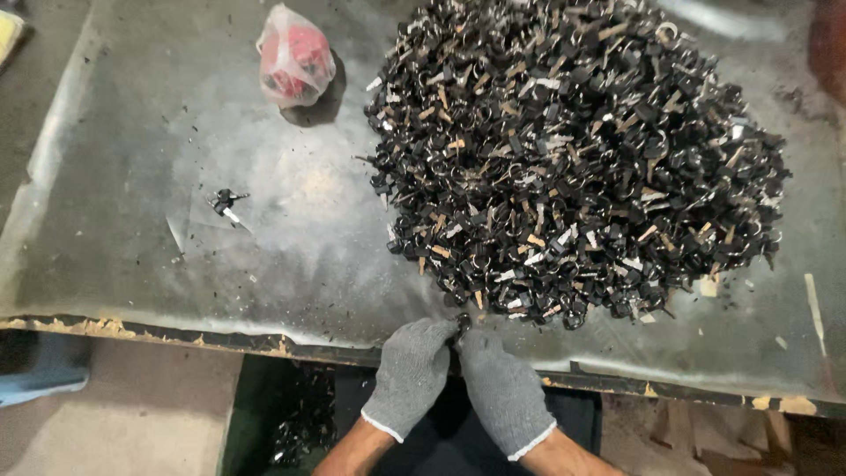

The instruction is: The person, wearing gray gloves, sits at a workbench in front of a large pile of small black metal parts and repeatedly picks individual pieces from the pile, handles them, and places selected pieces onto the table to the left, gradually forming a small separate group while the main pile remains on the bench.

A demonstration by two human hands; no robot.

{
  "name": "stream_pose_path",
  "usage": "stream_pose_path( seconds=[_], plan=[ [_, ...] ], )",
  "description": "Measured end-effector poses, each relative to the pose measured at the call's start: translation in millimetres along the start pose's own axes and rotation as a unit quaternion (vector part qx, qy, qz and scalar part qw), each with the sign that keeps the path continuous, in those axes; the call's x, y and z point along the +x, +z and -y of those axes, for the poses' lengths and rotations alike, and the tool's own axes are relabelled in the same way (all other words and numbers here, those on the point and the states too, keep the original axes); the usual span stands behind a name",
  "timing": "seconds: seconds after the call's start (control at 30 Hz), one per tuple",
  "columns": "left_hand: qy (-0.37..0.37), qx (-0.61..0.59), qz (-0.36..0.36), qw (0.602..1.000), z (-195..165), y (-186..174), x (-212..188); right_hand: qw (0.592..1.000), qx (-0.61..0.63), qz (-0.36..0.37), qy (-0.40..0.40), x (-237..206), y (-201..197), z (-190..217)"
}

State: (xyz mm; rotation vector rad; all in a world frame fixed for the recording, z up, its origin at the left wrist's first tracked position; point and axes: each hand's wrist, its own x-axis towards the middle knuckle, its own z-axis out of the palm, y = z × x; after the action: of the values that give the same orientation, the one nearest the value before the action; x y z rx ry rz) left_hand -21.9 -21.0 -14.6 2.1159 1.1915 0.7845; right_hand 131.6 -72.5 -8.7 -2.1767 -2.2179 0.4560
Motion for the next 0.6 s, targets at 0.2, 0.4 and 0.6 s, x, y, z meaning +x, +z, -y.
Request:
stream_pose_path(
  seconds=[0.2, 0.4, 0.6],
  plan=[
    [0.005, 0.010, 0.042, 0.999, -4, -10, 8, 0.980, 0.125, 0.155, 0.008, 24, -18, -10],
    [-0.003, -0.014, -0.005, 1.000, -9, -15, 9, 0.982, 0.186, 0.012, -0.024, 16, -39, -15],
    [0.030, 0.055, -0.013, 0.998, 0, -28, 8, 0.982, 0.098, 0.155, 0.053, 12, -33, -17]
  ],
)
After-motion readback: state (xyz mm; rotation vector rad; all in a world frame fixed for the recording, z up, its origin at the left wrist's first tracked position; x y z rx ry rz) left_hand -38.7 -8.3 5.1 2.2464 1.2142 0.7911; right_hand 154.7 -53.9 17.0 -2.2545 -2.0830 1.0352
